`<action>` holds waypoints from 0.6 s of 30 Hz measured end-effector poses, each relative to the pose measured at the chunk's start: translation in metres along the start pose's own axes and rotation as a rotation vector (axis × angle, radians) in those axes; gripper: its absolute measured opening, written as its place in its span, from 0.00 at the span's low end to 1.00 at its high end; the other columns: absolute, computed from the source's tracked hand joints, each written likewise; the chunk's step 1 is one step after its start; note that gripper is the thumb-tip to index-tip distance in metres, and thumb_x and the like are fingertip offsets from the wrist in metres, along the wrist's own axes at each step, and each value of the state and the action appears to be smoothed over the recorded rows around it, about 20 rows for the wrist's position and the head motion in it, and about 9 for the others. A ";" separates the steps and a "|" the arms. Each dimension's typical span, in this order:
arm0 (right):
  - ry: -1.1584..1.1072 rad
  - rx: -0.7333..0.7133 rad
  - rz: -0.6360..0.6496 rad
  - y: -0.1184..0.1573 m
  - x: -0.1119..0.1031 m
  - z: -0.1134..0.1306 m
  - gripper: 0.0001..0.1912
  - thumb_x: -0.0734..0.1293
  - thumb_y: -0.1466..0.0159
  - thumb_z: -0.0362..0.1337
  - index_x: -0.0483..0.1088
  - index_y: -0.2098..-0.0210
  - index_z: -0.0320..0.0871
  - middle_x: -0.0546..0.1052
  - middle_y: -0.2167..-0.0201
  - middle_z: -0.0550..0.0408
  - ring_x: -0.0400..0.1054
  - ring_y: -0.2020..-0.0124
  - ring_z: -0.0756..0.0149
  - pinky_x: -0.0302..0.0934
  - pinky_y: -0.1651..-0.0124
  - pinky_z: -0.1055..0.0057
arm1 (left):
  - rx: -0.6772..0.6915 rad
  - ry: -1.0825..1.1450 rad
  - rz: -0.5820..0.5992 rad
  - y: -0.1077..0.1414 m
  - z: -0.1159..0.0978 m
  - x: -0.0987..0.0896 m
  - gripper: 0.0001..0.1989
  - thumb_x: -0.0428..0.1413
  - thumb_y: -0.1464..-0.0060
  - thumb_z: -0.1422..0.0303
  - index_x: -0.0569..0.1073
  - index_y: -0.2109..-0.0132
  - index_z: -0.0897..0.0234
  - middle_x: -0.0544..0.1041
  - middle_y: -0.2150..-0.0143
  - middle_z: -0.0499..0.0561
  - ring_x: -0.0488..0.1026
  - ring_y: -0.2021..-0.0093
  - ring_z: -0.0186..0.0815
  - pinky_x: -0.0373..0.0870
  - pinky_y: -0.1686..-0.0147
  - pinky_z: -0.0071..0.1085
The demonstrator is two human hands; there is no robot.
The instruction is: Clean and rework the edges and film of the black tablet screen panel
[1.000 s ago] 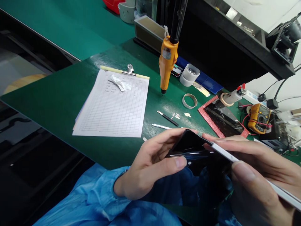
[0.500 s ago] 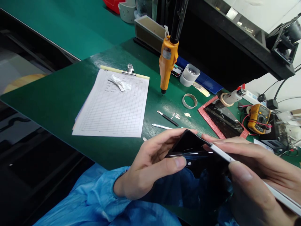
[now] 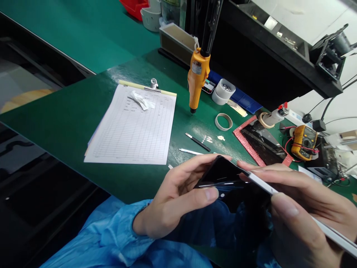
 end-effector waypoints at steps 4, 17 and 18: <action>-0.048 0.013 0.007 0.002 0.000 -0.002 0.09 0.80 0.20 0.44 0.93 0.43 0.61 0.94 0.47 0.59 0.91 0.50 0.55 0.87 0.50 0.68 | 0.005 0.021 0.005 -0.001 0.002 0.000 0.24 0.68 0.25 0.77 0.90 0.30 0.51 0.91 0.28 0.52 0.88 0.26 0.46 0.80 0.29 0.25; -0.035 0.007 0.024 0.003 0.001 -0.001 0.09 0.79 0.17 0.44 0.92 0.41 0.60 0.93 0.45 0.59 0.90 0.49 0.57 0.86 0.48 0.68 | 0.004 0.040 0.004 -0.001 -0.001 0.003 0.23 0.69 0.25 0.78 0.91 0.30 0.53 0.92 0.29 0.50 0.88 0.28 0.39 0.76 0.30 0.17; -0.033 0.004 0.017 0.003 0.001 -0.001 0.09 0.79 0.18 0.44 0.93 0.41 0.59 0.93 0.46 0.58 0.91 0.49 0.55 0.86 0.49 0.66 | 0.007 0.042 0.011 -0.001 -0.001 0.003 0.24 0.68 0.25 0.78 0.91 0.30 0.53 0.92 0.29 0.50 0.88 0.27 0.40 0.77 0.30 0.18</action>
Point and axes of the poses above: each hand's wrist, its own y-axis away from the middle knuckle, its own x-axis out of the palm, z = x × y, the point moved 6 cm from there along -y, towards the middle knuckle
